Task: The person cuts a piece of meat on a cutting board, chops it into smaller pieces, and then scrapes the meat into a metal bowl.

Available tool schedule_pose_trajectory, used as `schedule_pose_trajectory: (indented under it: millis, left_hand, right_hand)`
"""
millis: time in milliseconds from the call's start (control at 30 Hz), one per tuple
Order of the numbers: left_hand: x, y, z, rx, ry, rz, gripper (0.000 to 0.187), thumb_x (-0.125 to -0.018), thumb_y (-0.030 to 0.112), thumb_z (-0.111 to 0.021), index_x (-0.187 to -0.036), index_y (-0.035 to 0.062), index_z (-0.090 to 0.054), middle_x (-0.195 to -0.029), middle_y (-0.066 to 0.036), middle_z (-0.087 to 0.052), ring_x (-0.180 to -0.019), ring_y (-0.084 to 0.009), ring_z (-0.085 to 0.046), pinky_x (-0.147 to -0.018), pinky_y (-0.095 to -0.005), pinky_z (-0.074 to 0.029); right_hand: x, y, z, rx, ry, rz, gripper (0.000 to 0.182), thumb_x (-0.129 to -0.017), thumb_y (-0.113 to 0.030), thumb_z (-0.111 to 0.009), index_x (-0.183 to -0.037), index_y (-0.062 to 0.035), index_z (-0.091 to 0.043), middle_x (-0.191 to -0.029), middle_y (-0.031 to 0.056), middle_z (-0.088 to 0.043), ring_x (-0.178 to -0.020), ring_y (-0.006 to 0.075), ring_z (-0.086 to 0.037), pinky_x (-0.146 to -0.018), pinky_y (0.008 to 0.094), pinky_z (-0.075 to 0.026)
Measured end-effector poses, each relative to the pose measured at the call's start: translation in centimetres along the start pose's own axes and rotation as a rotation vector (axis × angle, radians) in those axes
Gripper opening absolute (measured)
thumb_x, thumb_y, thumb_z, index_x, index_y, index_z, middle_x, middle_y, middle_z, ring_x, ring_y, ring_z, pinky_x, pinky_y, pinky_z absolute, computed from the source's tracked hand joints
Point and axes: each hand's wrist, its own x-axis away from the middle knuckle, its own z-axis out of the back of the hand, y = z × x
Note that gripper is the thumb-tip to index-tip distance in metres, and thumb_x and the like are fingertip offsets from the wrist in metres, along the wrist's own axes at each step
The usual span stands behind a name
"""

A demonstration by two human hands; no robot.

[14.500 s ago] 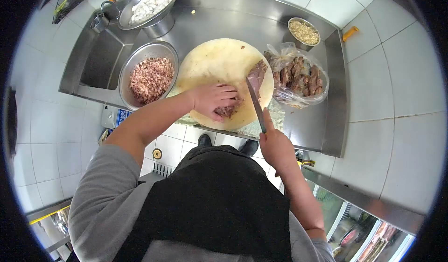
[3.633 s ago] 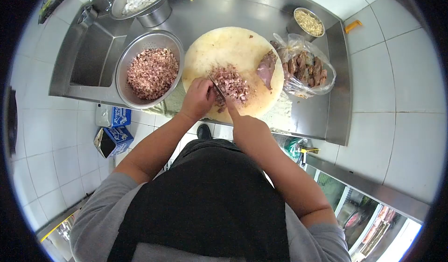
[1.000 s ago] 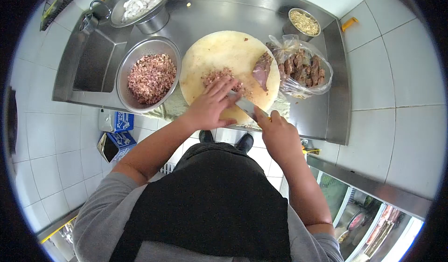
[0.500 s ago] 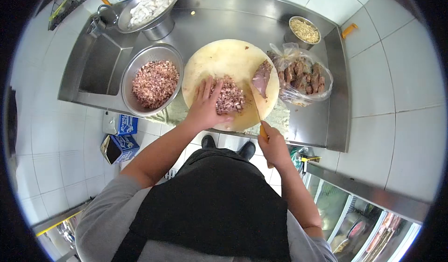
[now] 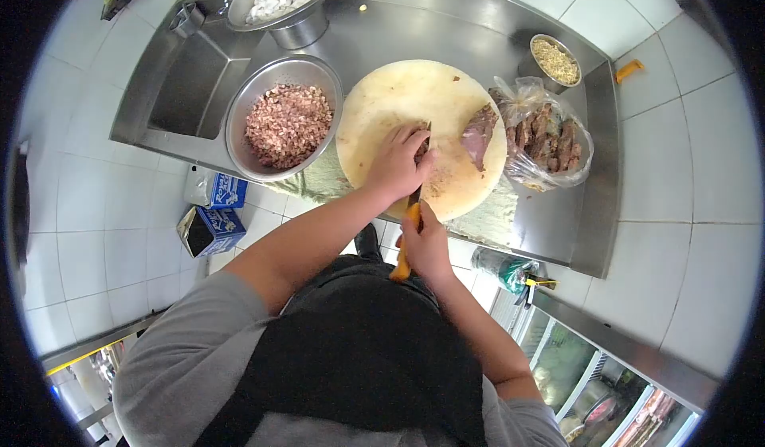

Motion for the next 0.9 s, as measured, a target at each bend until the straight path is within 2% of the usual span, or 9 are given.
schedule_pose_trajectory:
  millis: [133,200,367,600,667,733,800,833,900]
  left_hand:
    - [-0.8,-0.5,-0.8,0.109,0.012,0.174,0.026,-0.089,0.02,-0.071,-0.111,0.0046,-0.071,-0.112,-0.014,-0.068,-0.113,-0.0329,-0.061,-0.099,-0.0444,-0.049]
    - [-1.1,-1.2,-2.2,0.217,0.194,0.192,0.016,-0.084,0.011,-0.073,-0.098,0.0039,-0.072,-0.096,-0.011,-0.069,-0.096,-0.029,-0.065,-0.087,-0.0402,-0.053]
    - [-2.2,0.0,-1.8,0.396,0.197,0.25,0.012,-0.082,0.008,-0.072,-0.093,0.0035,-0.073,-0.093,-0.011,-0.069,-0.089,-0.0285,-0.066,-0.082,-0.038,-0.055]
    - [-5.2,2.4,5.9,0.466,0.41,0.036,0.009,-0.08,0.003,-0.071,-0.089,0.0041,-0.071,-0.092,-0.011,-0.069,-0.09,-0.0317,-0.065,-0.084,-0.0384,-0.054]
    - [-5.5,1.3,9.6,0.382,0.514,-0.013,0.016,-0.08,0.0,-0.072,-0.094,0.007,-0.073,-0.098,-0.012,-0.071,-0.095,-0.0295,-0.067,-0.085,-0.0386,-0.055]
    - [-4.9,-1.1,13.0,0.264,0.581,-0.005,0.021,-0.081,-0.001,-0.071,-0.099,0.0078,-0.074,-0.104,-0.011,-0.071,-0.1,-0.0276,-0.068,-0.087,-0.037,-0.056]
    - [-4.3,-5.2,15.8,0.275,0.597,-0.034,0.023,-0.084,-0.003,-0.067,-0.104,0.0066,-0.073,-0.109,-0.01,-0.071,-0.101,-0.0244,-0.068,-0.088,-0.0352,-0.056]
    - [-3.8,-7.3,16.5,0.225,0.631,0.026,0.019,-0.081,0.004,-0.07,-0.099,0.0078,-0.074,-0.102,-0.013,-0.07,-0.097,-0.035,-0.065,-0.091,-0.0439,-0.051]
    - [-2.6,-11.7,18.2,-0.198,0.495,0.051,0.016,-0.089,0.012,-0.066,-0.101,0.0068,-0.075,-0.104,-0.016,-0.071,-0.099,-0.0387,-0.065,-0.092,-0.0485,-0.051]
  right_hand:
    - [-0.9,0.3,-2.4,-0.141,-0.034,0.003,0.021,-0.106,-0.011,-0.052,-0.124,0.0002,-0.053,-0.089,0.0061,-0.059,-0.07,0.0143,-0.064,-0.058,0.0304,-0.057]
    - [-1.1,0.3,-3.3,-0.208,-0.041,0.038,0.02,-0.106,-0.011,-0.052,-0.123,0.0001,-0.053,-0.09,0.0064,-0.06,-0.071,0.0146,-0.064,-0.059,0.0306,-0.058]
    - [-0.6,-0.8,-4.5,-0.297,0.085,0.043,0.019,-0.107,-0.01,-0.051,-0.123,0.0001,-0.052,-0.095,0.0076,-0.061,-0.074,0.0159,-0.065,-0.061,0.0319,-0.059]
    - [1.0,-6.2,-6.4,-0.23,0.011,0.169,0.023,-0.107,-0.008,-0.05,-0.129,-0.0018,-0.049,-0.1,0.0076,-0.062,-0.078,0.0146,-0.066,-0.065,0.0311,-0.06]
    - [0.7,-7.8,-8.0,-0.137,-0.071,0.215,0.024,-0.107,-0.008,-0.051,-0.13,-0.0029,-0.048,-0.101,0.0065,-0.062,-0.08,0.0136,-0.066,-0.067,0.0299,-0.059]
    - [-0.8,-7.6,-10.2,-0.081,-0.164,0.332,0.044,-0.104,-0.005,-0.056,-0.146,0.0,-0.043,-0.09,0.0056,-0.064,-0.077,0.0132,-0.066,-0.066,0.0296,-0.055]
    - [-1.7,-9.5,-12.1,-0.059,-0.295,0.285,0.048,-0.103,-0.008,-0.058,-0.148,0.0002,-0.043,-0.085,0.0069,-0.063,-0.074,0.0132,-0.066,-0.065,0.0298,-0.055]
    - [-2.5,-9.5,-12.4,0.006,-0.33,0.221,0.049,-0.103,-0.009,-0.057,-0.15,-0.0003,-0.043,-0.084,0.0094,-0.065,-0.073,0.0131,-0.066,-0.065,0.03,-0.055]
    - [-3.3,-9.9,-12.1,0.115,-0.223,0.147,0.05,-0.103,-0.011,-0.057,-0.15,-0.0012,-0.045,-0.086,0.011,-0.068,-0.071,0.0129,-0.065,-0.064,0.0305,-0.055]
